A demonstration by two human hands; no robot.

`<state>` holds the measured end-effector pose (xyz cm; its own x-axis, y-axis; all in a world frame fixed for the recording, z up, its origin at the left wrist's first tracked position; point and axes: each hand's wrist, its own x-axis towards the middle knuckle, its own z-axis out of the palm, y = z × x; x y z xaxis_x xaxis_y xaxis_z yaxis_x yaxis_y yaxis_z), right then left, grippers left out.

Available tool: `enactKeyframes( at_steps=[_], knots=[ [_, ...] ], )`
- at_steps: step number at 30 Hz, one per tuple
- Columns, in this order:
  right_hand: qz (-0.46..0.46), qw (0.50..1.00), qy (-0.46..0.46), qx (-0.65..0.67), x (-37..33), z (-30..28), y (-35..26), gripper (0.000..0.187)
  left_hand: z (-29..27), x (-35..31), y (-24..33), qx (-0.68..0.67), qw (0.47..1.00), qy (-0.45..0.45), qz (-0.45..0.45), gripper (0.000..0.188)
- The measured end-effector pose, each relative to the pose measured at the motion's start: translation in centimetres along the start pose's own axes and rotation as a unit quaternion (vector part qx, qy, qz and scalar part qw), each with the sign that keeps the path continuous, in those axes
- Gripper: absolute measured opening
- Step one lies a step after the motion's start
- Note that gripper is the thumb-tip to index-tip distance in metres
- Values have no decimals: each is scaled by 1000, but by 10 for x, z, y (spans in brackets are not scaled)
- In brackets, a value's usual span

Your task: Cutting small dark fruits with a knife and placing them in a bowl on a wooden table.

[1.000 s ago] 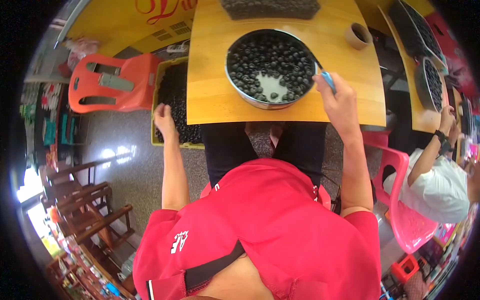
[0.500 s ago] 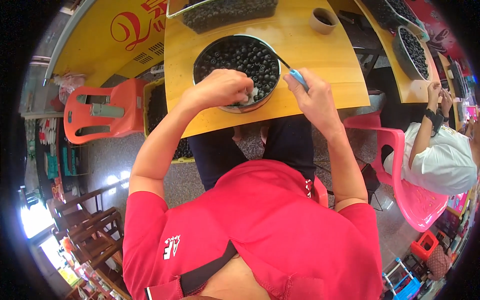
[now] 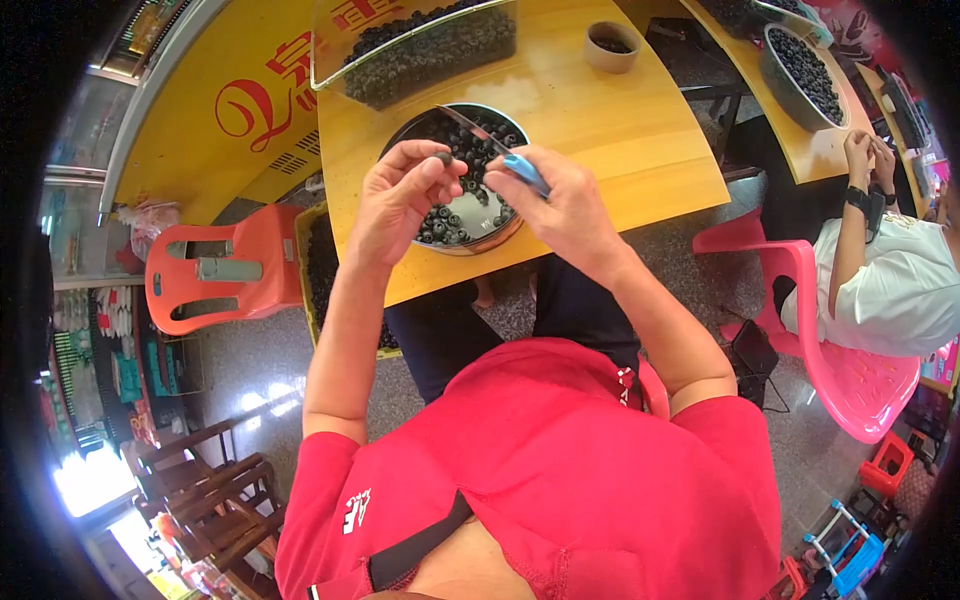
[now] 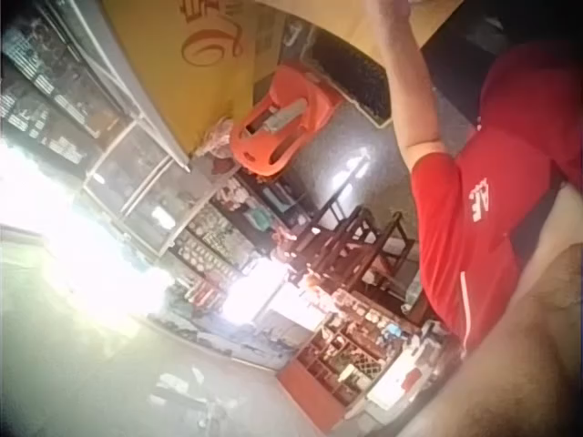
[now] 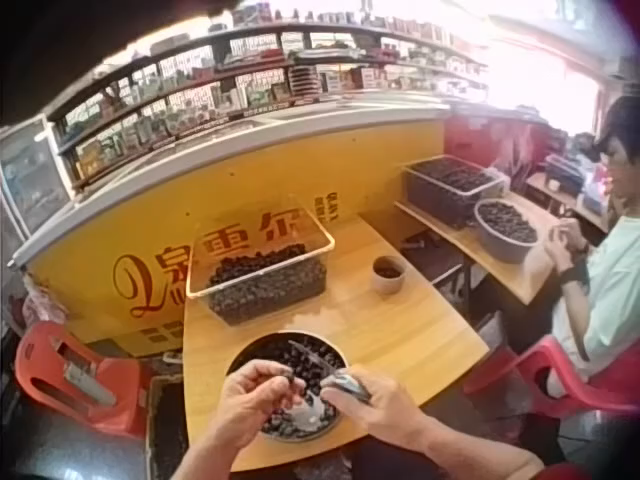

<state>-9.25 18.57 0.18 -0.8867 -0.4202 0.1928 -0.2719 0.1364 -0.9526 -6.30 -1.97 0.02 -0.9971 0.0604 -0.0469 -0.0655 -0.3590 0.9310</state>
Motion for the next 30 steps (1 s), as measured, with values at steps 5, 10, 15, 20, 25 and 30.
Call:
enactKeyframes(
  at_steps=[5,10,15,20,25,30],
  knots=[
    [-38,993,-12,111,8,21,-10,21,19,-16,-13,-160,984,58,52,13],
    [-30,988,-44,146,10,21,-18,20,24,-26,-12,-224,972,51,52,14],
    [2,979,-91,183,13,17,-20,18,23,-29,-10,-159,983,46,86,15],
    [16,970,-107,217,13,18,-29,17,19,-33,-8,-41,989,64,124,18],
    [19,969,-107,223,15,18,-26,16,24,-36,-6,65,986,92,126,22],
    [46,971,-109,209,16,19,-18,18,29,-41,-3,109,981,116,114,21]
  ],
)
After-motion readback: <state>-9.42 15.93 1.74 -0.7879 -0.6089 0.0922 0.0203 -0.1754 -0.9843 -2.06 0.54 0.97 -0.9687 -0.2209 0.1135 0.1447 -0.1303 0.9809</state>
